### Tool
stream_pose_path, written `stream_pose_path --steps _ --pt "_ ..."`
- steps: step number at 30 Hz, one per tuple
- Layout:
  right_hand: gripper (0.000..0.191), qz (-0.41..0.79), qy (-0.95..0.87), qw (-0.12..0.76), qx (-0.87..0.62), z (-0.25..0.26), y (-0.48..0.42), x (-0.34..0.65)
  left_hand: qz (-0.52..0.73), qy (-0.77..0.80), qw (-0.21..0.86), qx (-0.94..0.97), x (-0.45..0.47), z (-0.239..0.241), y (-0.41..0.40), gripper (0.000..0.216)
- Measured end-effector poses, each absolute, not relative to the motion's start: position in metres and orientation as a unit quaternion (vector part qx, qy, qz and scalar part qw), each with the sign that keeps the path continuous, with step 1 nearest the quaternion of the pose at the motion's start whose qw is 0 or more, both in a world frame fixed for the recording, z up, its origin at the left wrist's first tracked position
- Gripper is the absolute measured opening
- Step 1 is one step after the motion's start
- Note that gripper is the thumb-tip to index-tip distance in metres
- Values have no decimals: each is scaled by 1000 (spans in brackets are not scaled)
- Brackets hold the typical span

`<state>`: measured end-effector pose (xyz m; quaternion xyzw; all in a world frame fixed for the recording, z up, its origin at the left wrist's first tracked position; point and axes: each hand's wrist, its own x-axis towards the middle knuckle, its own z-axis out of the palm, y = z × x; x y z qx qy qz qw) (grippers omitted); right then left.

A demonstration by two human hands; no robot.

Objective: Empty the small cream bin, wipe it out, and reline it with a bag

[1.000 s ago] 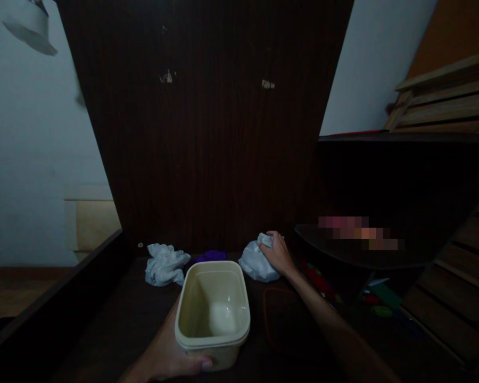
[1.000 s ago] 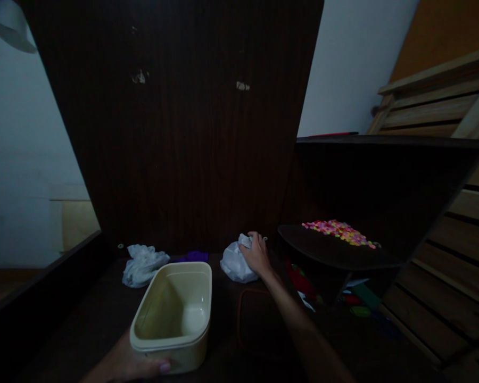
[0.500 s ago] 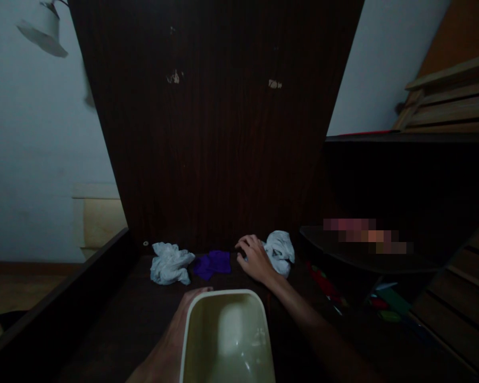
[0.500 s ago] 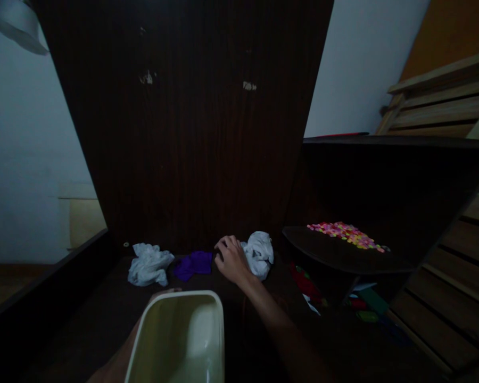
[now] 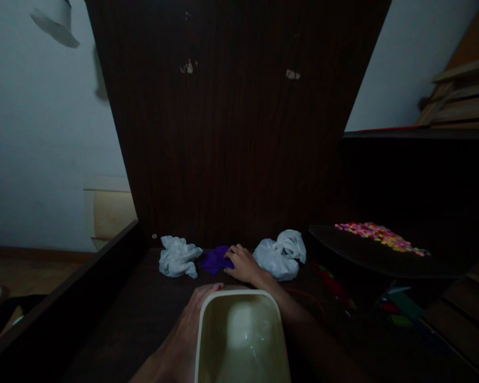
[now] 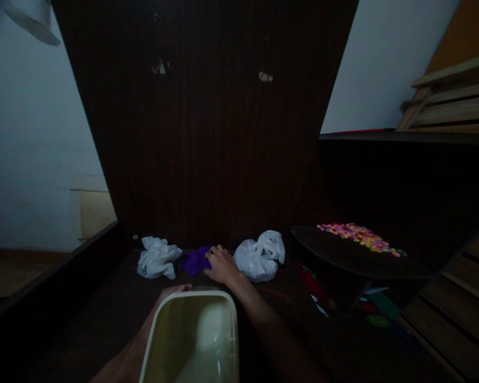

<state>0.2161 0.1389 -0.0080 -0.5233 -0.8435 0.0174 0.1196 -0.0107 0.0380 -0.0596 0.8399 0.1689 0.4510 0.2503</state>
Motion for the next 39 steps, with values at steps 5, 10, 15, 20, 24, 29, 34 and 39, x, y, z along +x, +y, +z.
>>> stream_pose_path --steps 5,10,15,20,24,29,34,39 --pt "27 0 -844 111 -525 -9 139 211 443 167 242 847 -10 -60 39 109" --pt "22 2 -844 132 -520 -10 135 207 431 177 228 855 -11 -54 37 106" --pt "16 52 -812 201 -545 -13 138 202 424 182 216 860 -11 -52 36 113" --pt "13 160 -719 330 -591 -9 155 203 419 189 225 859 -9 -45 33 111" --pt "25 288 -622 441 -580 1 167 211 434 183 227 852 -7 -42 32 105" --pt "28 444 -499 546 -506 16 159 221 434 197 183 860 -5 -39 31 116" --pt "20 538 -404 600 -432 33 141 234 442 206 110 866 -2 -31 34 127" --pt "16 560 -361 633 -394 49 124 251 459 227 65 856 -1 -26 41 114"
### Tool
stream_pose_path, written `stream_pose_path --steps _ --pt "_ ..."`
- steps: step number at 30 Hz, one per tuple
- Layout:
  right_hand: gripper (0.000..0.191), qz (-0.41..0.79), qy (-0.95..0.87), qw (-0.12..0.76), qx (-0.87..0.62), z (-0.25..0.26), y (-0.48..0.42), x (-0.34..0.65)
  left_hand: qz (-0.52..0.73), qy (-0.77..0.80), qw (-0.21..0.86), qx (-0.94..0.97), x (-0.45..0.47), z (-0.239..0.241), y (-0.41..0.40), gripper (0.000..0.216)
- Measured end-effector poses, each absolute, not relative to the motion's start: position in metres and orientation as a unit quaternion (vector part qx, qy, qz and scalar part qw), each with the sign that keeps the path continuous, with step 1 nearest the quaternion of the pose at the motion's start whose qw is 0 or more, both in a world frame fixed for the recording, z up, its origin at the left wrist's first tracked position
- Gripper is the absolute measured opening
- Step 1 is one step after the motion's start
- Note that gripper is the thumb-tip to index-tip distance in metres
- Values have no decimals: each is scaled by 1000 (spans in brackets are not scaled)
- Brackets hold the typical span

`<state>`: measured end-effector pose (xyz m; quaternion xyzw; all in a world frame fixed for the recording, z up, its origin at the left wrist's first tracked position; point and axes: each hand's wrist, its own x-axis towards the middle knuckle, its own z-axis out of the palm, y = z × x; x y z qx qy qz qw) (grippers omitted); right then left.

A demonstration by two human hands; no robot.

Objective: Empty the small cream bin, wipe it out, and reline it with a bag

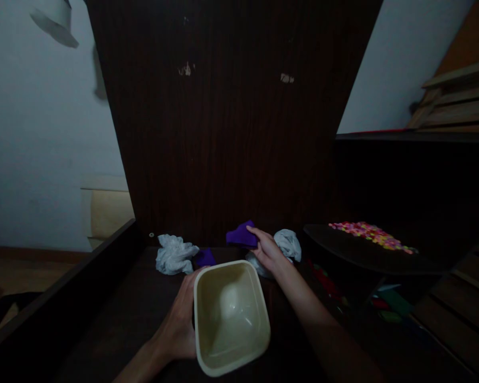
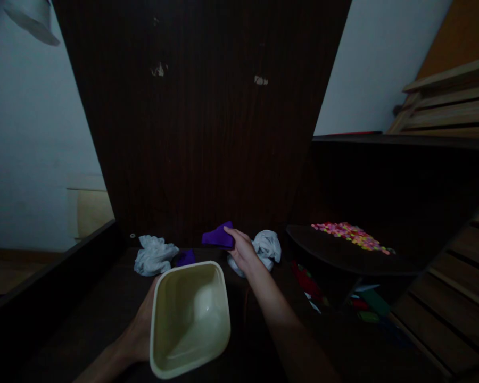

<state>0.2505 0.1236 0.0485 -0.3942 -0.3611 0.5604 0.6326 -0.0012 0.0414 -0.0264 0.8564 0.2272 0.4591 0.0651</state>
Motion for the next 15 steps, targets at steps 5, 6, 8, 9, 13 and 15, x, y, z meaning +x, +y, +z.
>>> stream_pose_path --steps 5,6,8,9,13,15 --pt "17 551 -361 651 -377 64 103 265 490 244 48 836 -2 -23 51 101" --pt "17 546 -363 655 -375 68 98 268 490 246 48 835 -2 -23 53 101" --pt "16 535 -368 664 -370 77 89 272 483 250 49 838 -3 -21 57 103" --pt "17 532 -370 667 -368 83 84 274 477 253 48 840 -3 -20 59 105" --pt "20 489 -412 674 -371 105 58 278 465 262 47 845 -4 -17 68 116" --pt "20 433 -467 665 -389 111 44 275 466 266 48 843 -3 -16 72 115"
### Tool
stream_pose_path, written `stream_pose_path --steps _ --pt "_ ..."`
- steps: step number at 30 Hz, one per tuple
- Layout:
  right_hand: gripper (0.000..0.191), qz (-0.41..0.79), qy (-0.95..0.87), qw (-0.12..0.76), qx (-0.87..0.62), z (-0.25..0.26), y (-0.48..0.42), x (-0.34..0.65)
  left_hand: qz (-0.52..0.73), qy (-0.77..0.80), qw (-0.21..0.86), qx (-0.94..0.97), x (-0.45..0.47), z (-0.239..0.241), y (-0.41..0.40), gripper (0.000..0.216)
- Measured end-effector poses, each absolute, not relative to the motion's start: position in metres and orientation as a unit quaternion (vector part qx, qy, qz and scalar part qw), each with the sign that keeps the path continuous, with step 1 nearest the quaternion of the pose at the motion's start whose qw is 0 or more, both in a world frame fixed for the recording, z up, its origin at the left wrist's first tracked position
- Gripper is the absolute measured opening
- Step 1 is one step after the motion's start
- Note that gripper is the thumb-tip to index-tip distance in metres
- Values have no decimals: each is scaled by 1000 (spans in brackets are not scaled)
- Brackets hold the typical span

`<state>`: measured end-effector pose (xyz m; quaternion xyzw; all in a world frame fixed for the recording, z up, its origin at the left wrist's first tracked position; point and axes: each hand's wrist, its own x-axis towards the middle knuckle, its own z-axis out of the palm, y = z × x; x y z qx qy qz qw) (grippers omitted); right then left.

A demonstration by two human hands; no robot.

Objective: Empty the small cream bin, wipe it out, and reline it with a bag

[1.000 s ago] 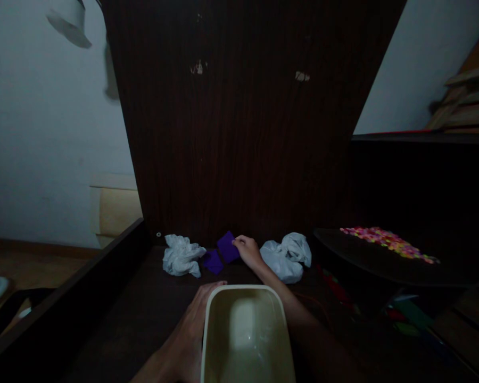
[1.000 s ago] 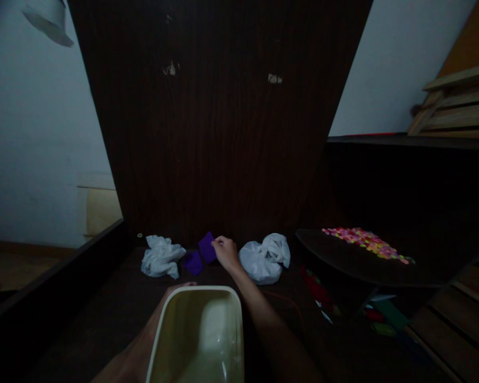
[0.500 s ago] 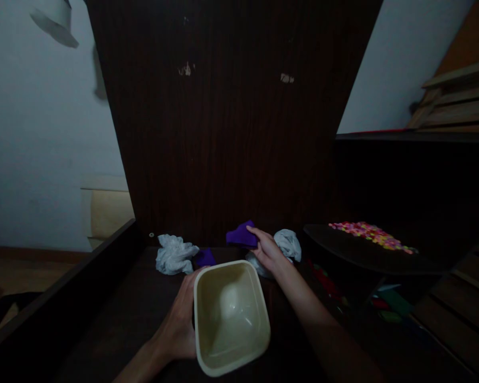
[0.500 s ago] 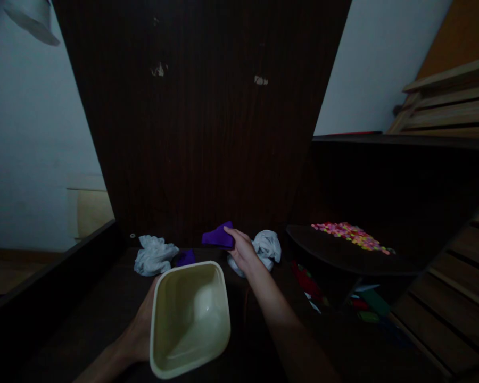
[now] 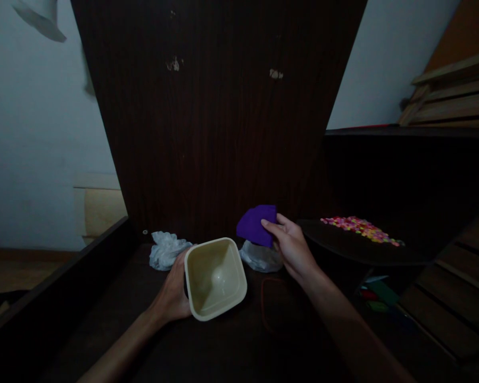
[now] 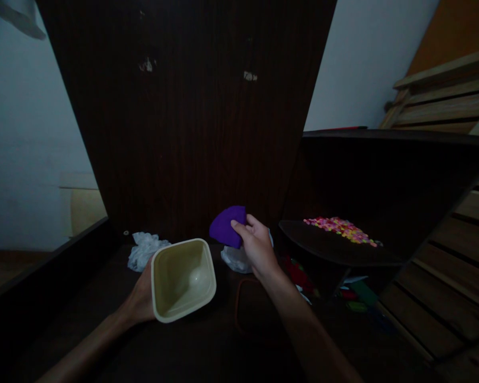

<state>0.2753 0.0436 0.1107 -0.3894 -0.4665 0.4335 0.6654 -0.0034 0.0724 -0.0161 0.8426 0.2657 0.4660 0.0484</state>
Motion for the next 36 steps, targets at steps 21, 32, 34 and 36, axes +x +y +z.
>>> stream_pose_path --steps 21,32,34,36 --pt "24 40 -892 191 -407 49 -31 202 455 241 -5 857 7 -21 84 89" --pt "49 118 -889 9 -443 67 -27 184 457 226 -3 860 3 -27 87 120" --pt "55 128 -889 -7 -440 65 -20 180 455 222 -10 862 3 -29 88 124" --pt "59 142 -889 -7 -434 61 -12 178 455 216 -18 864 4 -32 89 127"
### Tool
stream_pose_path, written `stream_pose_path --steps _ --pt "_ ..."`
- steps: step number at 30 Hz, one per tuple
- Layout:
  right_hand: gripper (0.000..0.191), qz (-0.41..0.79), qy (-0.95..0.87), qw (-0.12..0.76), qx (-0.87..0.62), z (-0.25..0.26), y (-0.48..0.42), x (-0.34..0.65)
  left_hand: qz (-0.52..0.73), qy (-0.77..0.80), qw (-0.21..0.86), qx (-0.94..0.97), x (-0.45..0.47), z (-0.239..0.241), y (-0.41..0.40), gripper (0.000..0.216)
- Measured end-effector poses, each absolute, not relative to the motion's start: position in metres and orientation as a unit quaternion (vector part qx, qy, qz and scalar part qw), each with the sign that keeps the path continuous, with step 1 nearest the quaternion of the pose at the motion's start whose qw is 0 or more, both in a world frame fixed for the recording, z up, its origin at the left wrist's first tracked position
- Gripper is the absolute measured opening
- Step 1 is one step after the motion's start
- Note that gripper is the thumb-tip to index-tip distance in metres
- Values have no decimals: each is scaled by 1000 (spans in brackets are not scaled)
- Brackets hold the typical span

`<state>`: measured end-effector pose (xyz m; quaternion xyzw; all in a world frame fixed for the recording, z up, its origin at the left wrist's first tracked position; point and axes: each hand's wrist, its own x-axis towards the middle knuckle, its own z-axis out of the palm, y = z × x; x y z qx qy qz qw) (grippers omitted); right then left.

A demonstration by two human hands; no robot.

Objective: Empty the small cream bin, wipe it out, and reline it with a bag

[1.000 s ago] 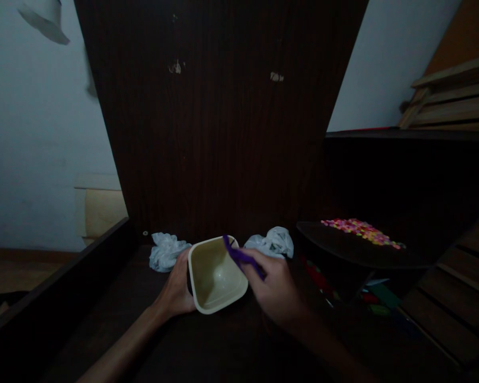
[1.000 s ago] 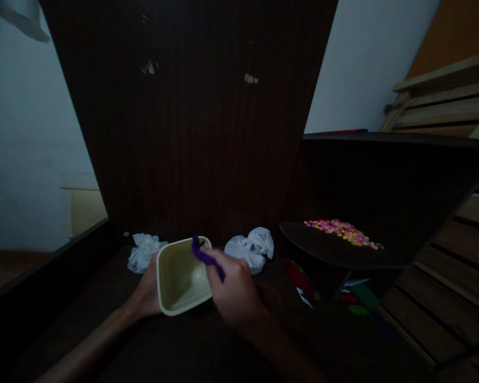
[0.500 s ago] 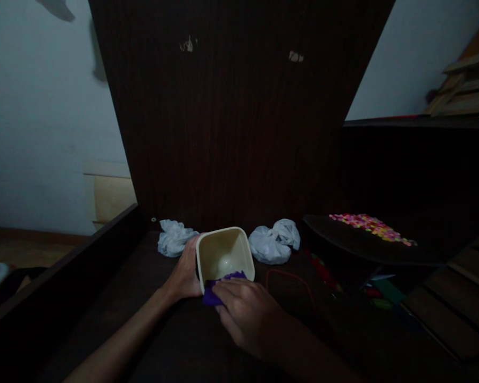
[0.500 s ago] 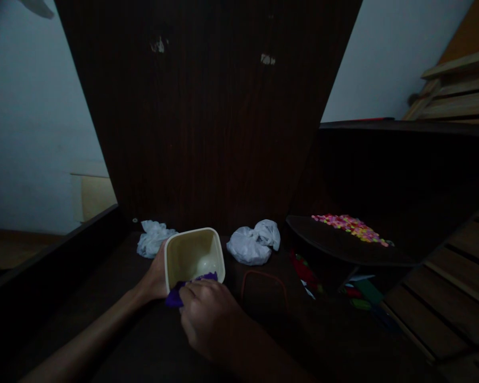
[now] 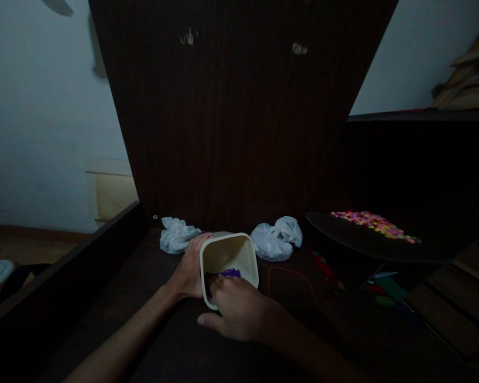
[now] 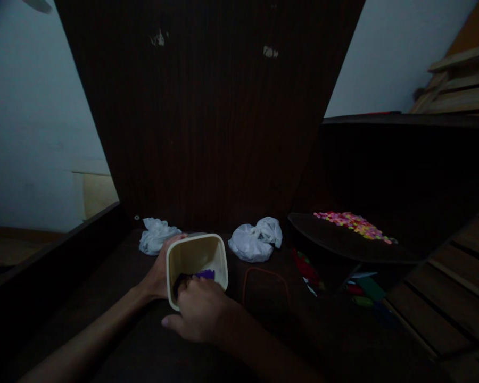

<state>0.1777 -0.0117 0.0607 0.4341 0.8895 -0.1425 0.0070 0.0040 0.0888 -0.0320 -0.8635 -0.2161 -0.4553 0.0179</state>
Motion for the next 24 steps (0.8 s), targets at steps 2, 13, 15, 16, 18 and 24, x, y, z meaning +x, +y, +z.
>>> stream_pose_path --steps 2,13,15,16,18,24 --pt "65 -162 890 8 426 57 -3 176 -461 -204 27 -863 4 -35 90 128" --pt "89 -237 866 123 423 66 27 165 -483 -173 32 -858 5 -41 91 126" --pt "88 -245 863 135 420 66 31 163 -485 -177 35 -856 6 -41 91 126" --pt "87 -253 859 145 420 65 33 163 -486 -178 36 -855 6 -41 91 127" --pt "86 -266 853 154 423 62 36 162 -485 -180 37 -855 7 -41 91 127" --pt "78 -264 856 111 430 50 36 162 -498 -188 54 -845 9 -47 92 118"
